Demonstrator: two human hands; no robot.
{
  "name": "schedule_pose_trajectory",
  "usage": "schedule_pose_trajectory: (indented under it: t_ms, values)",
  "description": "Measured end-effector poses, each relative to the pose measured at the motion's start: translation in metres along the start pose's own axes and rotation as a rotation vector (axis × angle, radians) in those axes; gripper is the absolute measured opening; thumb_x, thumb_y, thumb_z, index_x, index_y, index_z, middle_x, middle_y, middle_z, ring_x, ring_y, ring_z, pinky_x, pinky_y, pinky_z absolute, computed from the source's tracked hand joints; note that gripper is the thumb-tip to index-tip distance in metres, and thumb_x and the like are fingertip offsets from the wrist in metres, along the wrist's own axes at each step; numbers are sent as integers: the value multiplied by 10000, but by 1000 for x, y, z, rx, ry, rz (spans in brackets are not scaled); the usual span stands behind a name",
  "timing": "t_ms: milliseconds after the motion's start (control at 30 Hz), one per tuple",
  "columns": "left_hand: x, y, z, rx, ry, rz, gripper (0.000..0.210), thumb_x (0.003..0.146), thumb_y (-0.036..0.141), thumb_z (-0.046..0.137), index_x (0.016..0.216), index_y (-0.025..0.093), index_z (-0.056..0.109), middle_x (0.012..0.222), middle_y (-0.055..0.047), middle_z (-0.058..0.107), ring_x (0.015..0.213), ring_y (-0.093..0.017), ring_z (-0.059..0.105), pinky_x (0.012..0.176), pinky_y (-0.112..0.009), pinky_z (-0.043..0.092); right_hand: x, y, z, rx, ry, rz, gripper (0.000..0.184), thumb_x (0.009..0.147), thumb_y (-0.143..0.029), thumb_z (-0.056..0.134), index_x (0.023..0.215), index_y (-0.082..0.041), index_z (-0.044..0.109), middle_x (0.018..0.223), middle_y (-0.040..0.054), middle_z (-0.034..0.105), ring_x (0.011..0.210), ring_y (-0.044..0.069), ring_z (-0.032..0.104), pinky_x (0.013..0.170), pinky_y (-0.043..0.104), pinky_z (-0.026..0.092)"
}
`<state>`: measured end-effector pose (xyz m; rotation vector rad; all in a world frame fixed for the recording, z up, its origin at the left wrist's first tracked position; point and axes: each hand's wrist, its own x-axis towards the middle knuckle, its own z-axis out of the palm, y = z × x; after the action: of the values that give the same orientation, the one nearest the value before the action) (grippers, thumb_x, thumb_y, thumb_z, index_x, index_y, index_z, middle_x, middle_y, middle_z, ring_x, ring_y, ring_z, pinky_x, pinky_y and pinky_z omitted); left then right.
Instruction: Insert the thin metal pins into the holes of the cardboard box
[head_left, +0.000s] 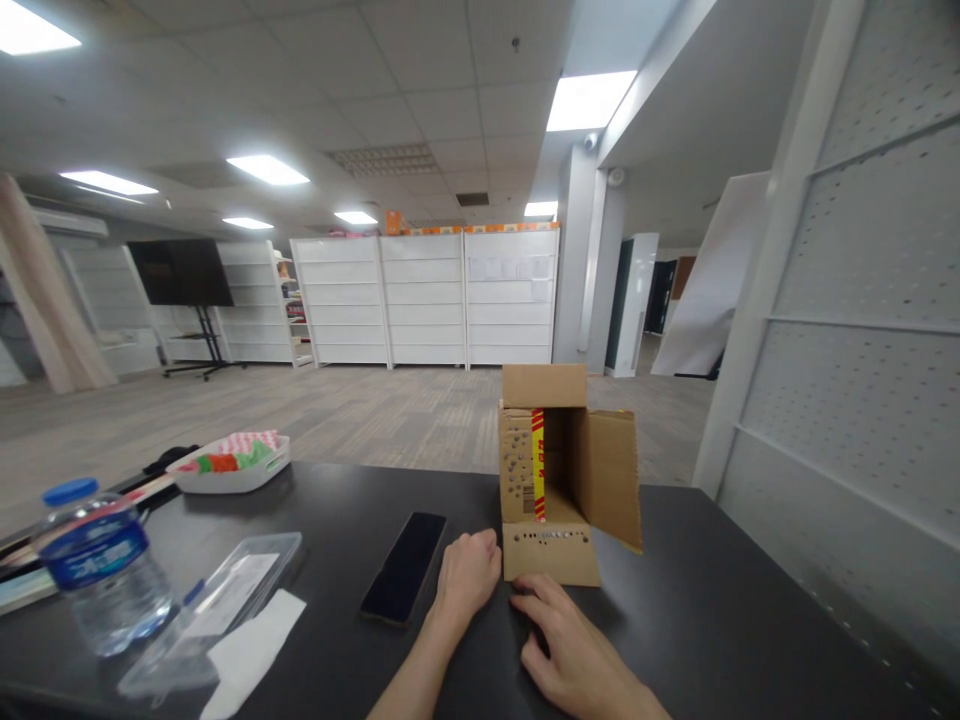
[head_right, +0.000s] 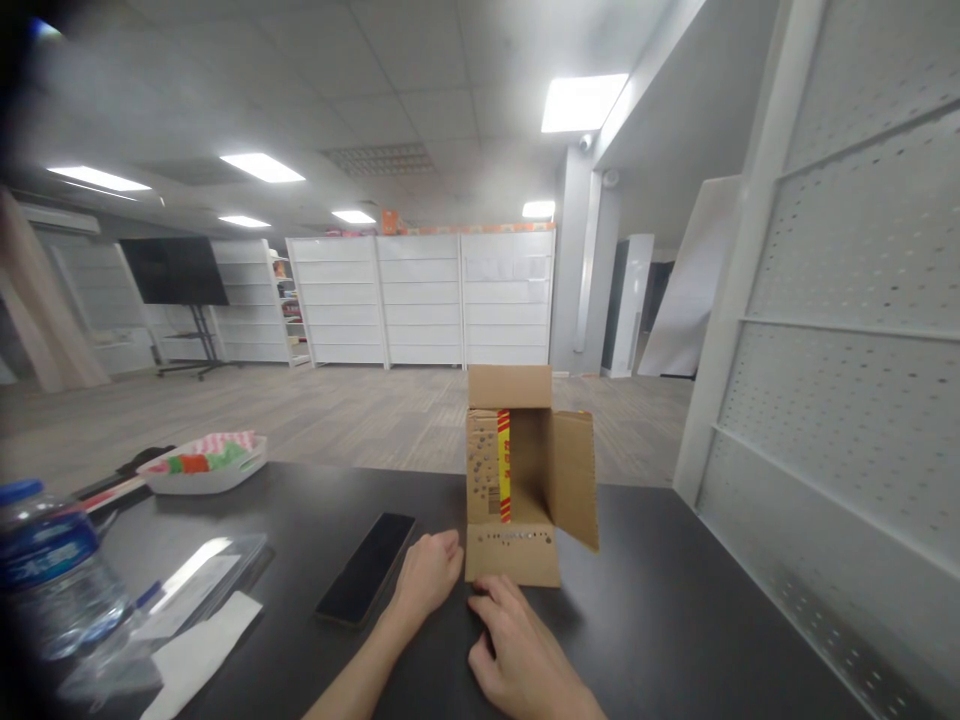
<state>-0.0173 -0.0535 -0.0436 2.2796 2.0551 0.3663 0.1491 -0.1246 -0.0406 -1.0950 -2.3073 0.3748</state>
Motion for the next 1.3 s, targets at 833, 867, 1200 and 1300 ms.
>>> schedule_pose_trajectory:
  t_ms: [833,867,1200,1300]
  values:
    - [-3,4,-7,5,-26,2,274,877,230,348,836,208,618,820,-62,675,786,-177,647,633,-247,373,4,-1,-1,-25,-21,35,396,736,-110,465,1093,-164,627,1225,107,552,1154,213,521,1004,303,428]
    - [-3,4,-7,2,-26,1,272,876,227,350,835,208,618,820,-61,676,784,-175,647,635,-246,374,4,0,-1,-24,-19,39,389,745,-117,467,1096,-165,626,1228,107,551,1153,214,523,1002,302,432]
    - [-3,4,-7,17,-26,7,271,878,223,351,852,212,620,822,-64,679,793,-193,655,643,-256,381,3,12,6,-68,128,-11,301,839,-201,492,1116,-197,610,1177,100,578,1105,225,544,965,359,455]
    - [-3,6,-9,18,-36,4,263,882,219,354,852,208,615,827,-60,675,811,-194,655,648,-255,378,5,14,4,-106,208,6,268,872,-227,478,1108,-215,602,1150,85,588,1077,224,549,961,392,444]
